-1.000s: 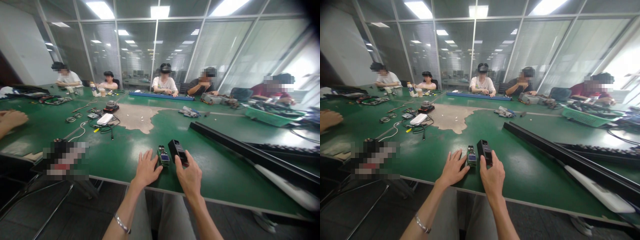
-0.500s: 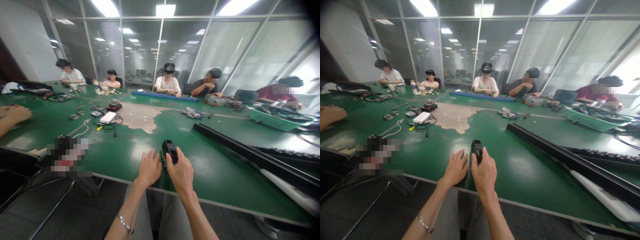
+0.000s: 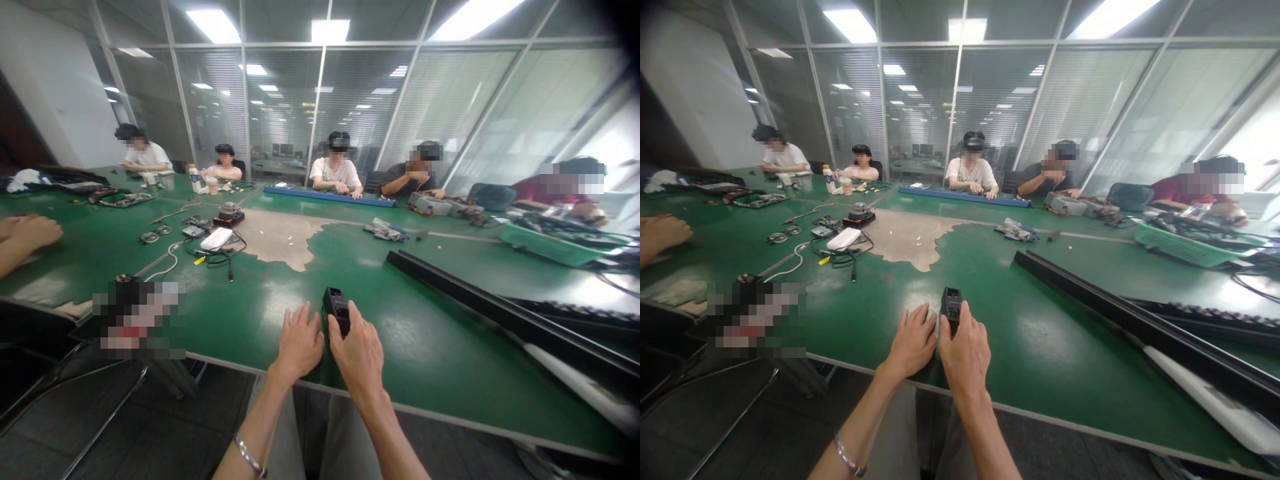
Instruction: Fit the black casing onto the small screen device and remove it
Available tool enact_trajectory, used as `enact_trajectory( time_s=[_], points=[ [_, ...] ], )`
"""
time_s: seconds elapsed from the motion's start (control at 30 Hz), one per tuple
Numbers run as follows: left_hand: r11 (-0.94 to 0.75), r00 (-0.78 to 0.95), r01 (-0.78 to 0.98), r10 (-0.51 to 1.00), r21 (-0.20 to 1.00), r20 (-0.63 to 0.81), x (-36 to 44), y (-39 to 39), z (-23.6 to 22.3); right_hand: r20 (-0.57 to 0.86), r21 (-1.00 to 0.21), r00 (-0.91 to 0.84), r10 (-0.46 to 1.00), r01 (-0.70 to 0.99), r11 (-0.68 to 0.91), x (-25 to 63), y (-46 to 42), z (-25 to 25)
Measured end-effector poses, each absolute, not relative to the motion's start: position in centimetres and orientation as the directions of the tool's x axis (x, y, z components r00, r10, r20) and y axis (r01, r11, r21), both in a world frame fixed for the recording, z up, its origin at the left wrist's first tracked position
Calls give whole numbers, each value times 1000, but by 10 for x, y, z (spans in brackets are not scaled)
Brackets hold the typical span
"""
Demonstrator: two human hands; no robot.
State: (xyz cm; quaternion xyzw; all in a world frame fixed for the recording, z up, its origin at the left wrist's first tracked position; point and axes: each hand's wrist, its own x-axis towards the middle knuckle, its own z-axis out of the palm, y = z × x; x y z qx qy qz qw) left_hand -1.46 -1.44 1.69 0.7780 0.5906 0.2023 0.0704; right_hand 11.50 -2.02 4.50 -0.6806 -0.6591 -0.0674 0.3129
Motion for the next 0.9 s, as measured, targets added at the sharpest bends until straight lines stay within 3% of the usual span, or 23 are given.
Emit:
enact_trajectory(
  time_s=[0.9],
  points=[
    [-302,227,888,944,347,240,-16,-17,18,540,-330,82,838,936,121,116,-23,6]
  ],
)
